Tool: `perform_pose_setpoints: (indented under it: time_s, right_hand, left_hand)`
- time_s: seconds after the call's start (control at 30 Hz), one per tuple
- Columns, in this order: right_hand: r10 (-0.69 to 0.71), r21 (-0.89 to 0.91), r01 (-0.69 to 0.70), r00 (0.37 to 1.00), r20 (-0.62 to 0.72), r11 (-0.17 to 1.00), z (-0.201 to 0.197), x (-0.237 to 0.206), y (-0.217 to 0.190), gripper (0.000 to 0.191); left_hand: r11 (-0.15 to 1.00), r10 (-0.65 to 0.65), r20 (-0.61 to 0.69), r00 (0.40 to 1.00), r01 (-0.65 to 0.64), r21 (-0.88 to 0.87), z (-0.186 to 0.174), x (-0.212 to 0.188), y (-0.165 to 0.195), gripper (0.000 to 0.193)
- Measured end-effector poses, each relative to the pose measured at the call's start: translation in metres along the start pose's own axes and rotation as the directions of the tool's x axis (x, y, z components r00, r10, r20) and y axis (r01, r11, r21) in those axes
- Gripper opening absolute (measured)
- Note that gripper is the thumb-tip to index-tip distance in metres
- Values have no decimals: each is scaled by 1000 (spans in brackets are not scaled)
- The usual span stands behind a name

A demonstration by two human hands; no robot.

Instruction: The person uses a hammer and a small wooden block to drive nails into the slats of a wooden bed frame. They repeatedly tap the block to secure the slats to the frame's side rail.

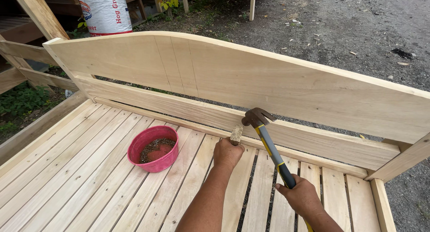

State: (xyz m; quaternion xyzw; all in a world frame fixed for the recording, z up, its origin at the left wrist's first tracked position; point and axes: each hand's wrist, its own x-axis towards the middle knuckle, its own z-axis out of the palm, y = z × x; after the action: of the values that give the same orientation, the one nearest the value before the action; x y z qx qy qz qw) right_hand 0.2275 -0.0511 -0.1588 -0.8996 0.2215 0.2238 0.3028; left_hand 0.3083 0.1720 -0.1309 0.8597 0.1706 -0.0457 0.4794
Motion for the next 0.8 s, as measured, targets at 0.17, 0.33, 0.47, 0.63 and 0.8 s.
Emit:
perform_pose_setpoints:
  time_s: [0.17, 0.33, 0.47, 0.63, 0.8]
  right_hand:
    - [57, -34, -56, 998, 26, 998, 11, 17, 27, 38]
    - [122, -119, -109, 987, 108, 987, 49, 43, 71, 45]
    - [123, -193, -103, 988, 91, 976, 56, 37, 66, 45]
    - [70, 77, -73, 997, 43, 994, 17, 1, 10, 37]
    - [-91, 243, 111, 992, -92, 964, -2, -8, -8, 35]
  left_hand:
    - [999, -45, 44, 998, 45, 4, 0, 1, 1, 26]
    - [999, -14, 24, 1000, 14, 29, 1, 2, 1, 26]
    - [999, -15, 2, 1000, 15, 30, 1, 2, 1, 27]
    - [1000, -30, 27, 999, 30, 6, 0, 2, 0, 31]
    - [1000, 5, 11, 1000, -5, -4, 2, 1, -3, 29]
